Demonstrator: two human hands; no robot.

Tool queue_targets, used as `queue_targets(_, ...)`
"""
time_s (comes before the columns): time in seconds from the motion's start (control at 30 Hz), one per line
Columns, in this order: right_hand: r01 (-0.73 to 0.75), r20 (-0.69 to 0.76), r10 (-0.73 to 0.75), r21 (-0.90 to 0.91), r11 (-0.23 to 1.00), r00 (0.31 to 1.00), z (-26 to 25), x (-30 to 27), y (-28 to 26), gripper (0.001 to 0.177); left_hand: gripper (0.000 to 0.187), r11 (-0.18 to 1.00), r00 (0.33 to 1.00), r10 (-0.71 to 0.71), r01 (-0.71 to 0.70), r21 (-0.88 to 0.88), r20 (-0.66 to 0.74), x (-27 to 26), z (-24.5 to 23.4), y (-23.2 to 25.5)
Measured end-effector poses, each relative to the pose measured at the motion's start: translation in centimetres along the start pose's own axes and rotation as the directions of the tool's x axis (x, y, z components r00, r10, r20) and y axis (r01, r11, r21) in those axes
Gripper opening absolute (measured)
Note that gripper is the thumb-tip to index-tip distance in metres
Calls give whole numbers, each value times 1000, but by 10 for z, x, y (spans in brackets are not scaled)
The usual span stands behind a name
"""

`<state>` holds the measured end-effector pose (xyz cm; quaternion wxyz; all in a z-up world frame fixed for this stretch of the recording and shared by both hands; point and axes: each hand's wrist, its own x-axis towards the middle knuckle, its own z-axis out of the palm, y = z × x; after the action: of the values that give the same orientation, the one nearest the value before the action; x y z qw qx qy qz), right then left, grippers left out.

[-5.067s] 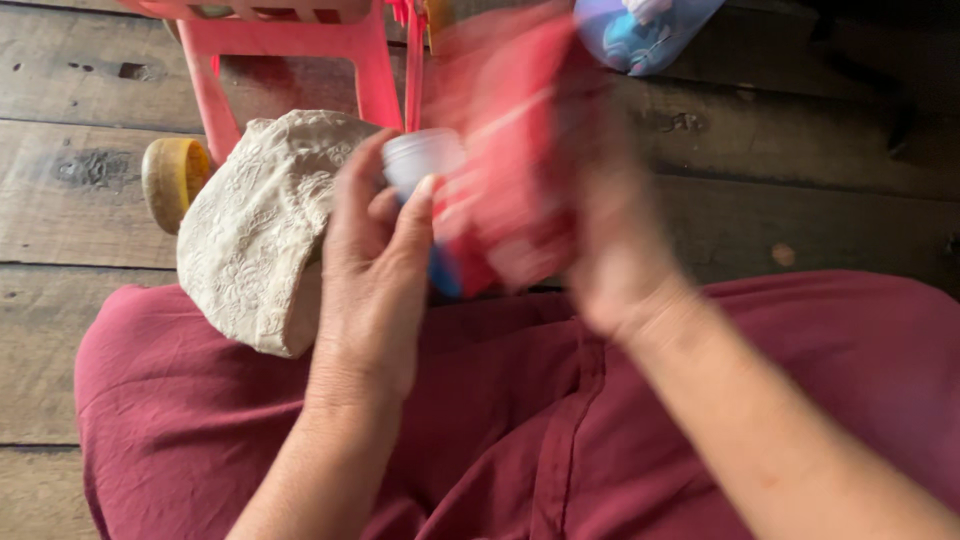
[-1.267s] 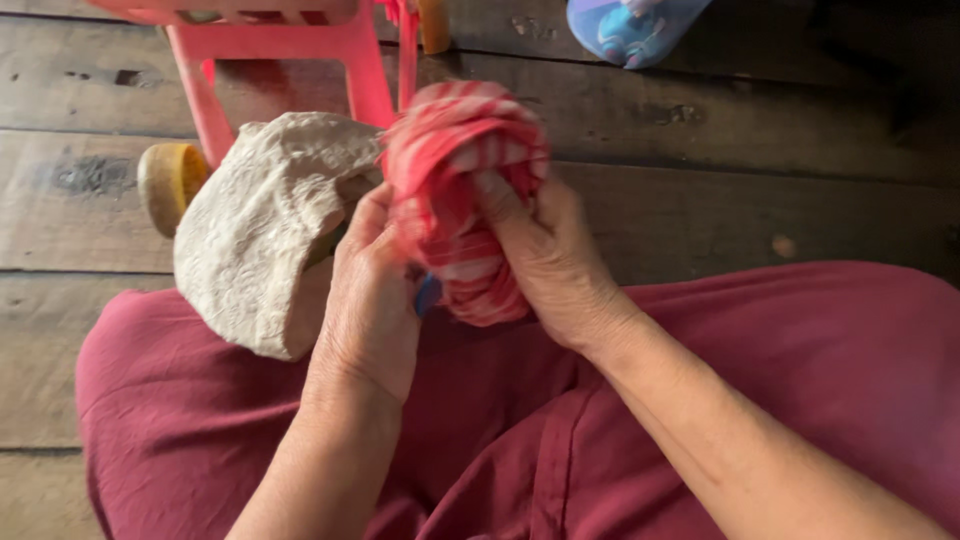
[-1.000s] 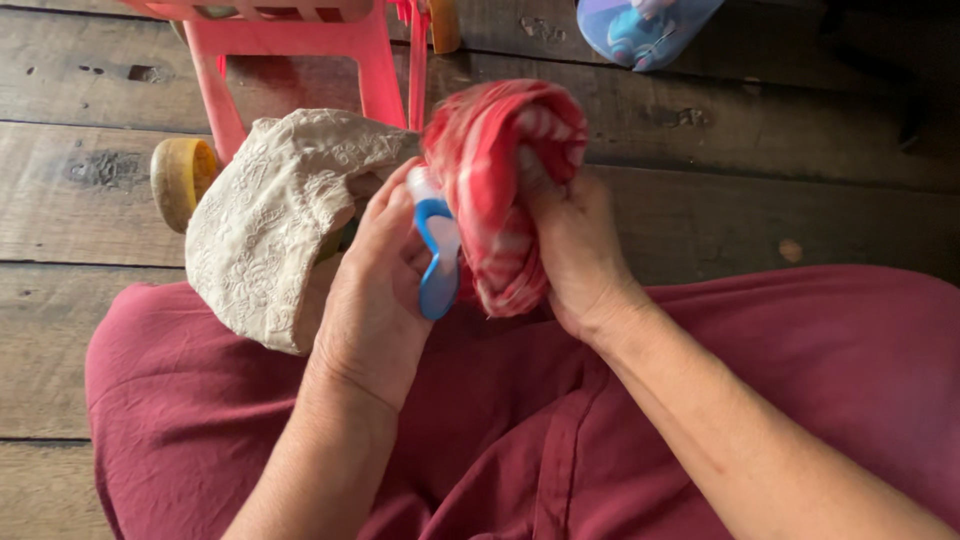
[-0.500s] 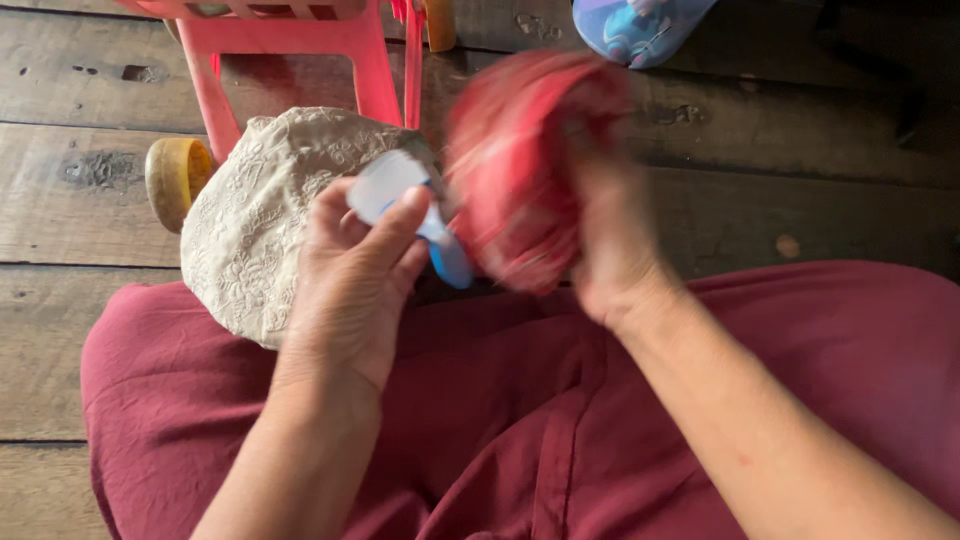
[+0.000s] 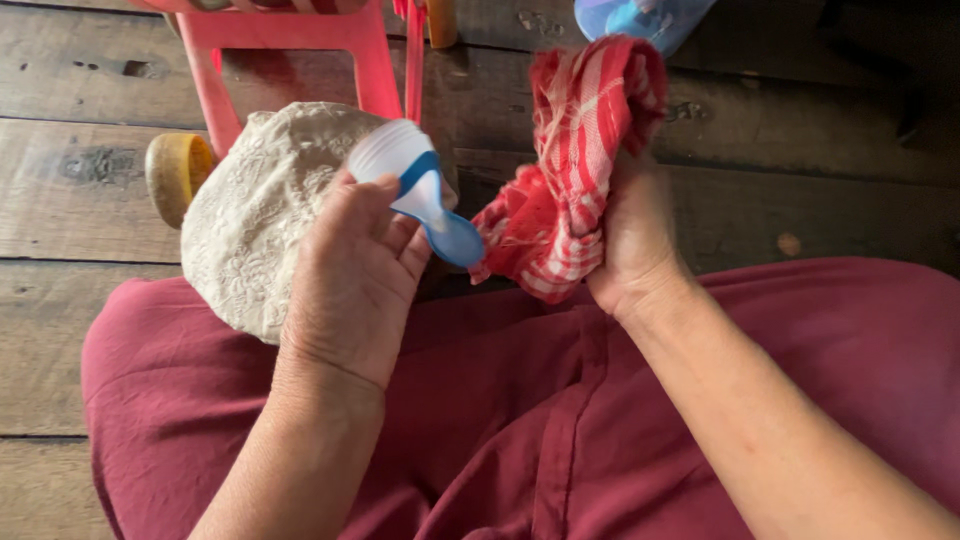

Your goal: The person wipes several small plastic toys with a red and white checkered cloth while sitting on the floor. The person wipes a blue rattle, a teal hippo toy, a purple basket, a blue block, a yellow block, a blue scoop, a pink comb, a rainbow pop-it toy, and a small figurine, placing each item into a cloth bag or a plastic container after wiping.

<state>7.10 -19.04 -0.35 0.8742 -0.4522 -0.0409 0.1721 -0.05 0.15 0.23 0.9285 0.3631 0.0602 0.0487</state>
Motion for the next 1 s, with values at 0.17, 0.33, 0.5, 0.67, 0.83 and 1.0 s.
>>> queue_targets(0.17,180,51,-173,-343,922,984,26,-17,19,37,55,989,996,-46,57,133,-79,4,10,-9)
queue_targets(0.33,232,17,-259,-503,832,966,20,-11,46,25,41,994,994,-105,104,38,32,-3,1,-11)
queue_targets(0.5,-11,-228,-44,-234,972,973,11,-1,23,28,44,991,991,-102,109,74,-85,-4,0,-10)
queue_targets(0.67,212,-41,-237,-320,924,971,21,-7,10,31,56,981,997,-31,44,189,-71,0,4,-13)
queue_targets(0.83,172,-47,-301,-732,659,952,23,-3,34,40,55,969,993,-87,103,224,-81,0,2,-18)
queue_targets(1.0,81,-193,-181,-435,897,964,20,0,29,35,49,952,987,65,-17,307,-149,-5,6,4)
